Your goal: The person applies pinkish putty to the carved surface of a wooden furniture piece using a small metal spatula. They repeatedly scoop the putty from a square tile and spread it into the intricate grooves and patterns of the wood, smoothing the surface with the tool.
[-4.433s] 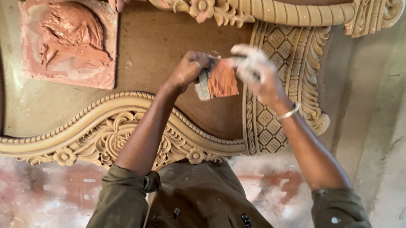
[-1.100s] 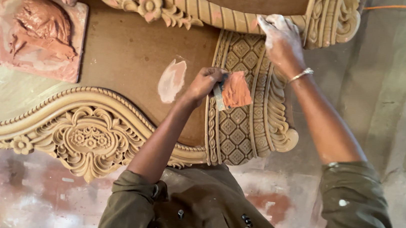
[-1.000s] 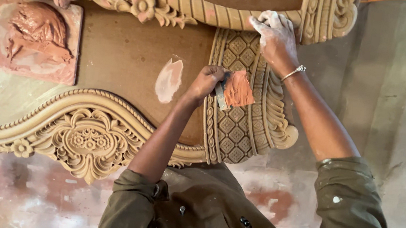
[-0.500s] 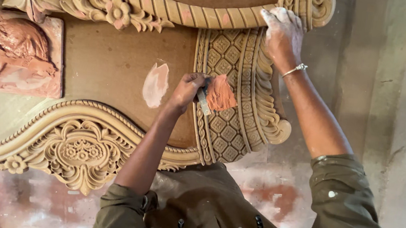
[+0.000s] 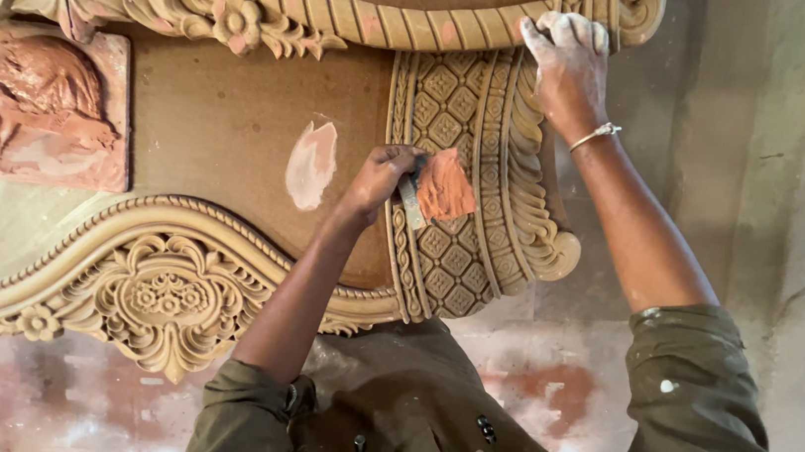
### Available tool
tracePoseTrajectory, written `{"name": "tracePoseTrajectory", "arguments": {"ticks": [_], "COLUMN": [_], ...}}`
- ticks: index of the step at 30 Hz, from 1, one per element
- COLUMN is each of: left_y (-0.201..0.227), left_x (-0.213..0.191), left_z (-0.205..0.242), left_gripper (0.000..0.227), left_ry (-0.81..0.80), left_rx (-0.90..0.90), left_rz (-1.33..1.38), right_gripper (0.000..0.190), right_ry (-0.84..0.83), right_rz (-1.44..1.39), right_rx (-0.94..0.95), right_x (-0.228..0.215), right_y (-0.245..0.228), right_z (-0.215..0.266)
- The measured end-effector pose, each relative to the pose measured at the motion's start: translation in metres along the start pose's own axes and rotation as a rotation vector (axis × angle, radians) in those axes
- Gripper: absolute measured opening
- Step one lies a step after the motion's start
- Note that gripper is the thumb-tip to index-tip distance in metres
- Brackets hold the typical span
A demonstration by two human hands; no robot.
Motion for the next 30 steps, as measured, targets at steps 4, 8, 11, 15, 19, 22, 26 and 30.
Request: {"name": "tracePoseTrajectory", "arguments": {"ticks": [4, 8, 11, 15, 19, 22, 26, 30], "left_y": [0.0, 0.009, 0.02, 0.016, 0.009, 0.025, 0.043, 0.052], "left_x": [0.002, 0.015, 0.029, 0.043, 0.052, 0.049, 0.067, 0.082], "left_z": [0.005, 0.025, 0.043, 0.06, 0.065, 0.069, 0.075, 0.067], "left_gripper": [0.024, 0.026, 0.03, 0.03, 0.031, 0.032, 0.032, 0.035], "left_ry": [-0.049, -0.161, -0.299, -0.407, -0.397, -0.404, -0.439, -0.393], "left_rx": [0.016, -0.12, -0.178, -0.14, -0.149, -0.077, -0.023, -0.021], "left_rz": [0.115, 0.352, 0.491, 0.523, 0.528, 0.487, 0.442, 0.546], "right_gripper": [0.047, 0.043, 0.084, 0.082, 0.075, 0.062, 0.074, 0.08], "right_ry": [-0.086, -0.467, -0.311, -0.331, -0.344, -0.278, -0.261, -0.27], "right_rz": [-0.113, -1.179, -0.885, -0.673, -0.47, -0.745, -0.866, -0.891], "right_rx": [0.099, 0.652, 0.041, 0.065, 0.03, 0.209, 0.09, -0.051], "right_x": [-0.018, -0.052, -0.113, -0.15, -0.175, -0.178, -0.152, -0.15], "right_y": [-0.013, -0.087, -0.142, -0.155, -0.146, -0.139, -0.142, -0.119], "right_z": [0.014, 0.075, 0.082, 0.097, 0.105, 0.115, 0.114, 0.109]}}
Point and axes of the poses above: each hand's wrist, its own z-axis away from the middle knuckle, its own x-axis out of the palm, y = z × x, the point moved 5 cm from there along -z, towards the middle knuckle, and after that the axes turned 1 degree about y, right-handed, at the moved point
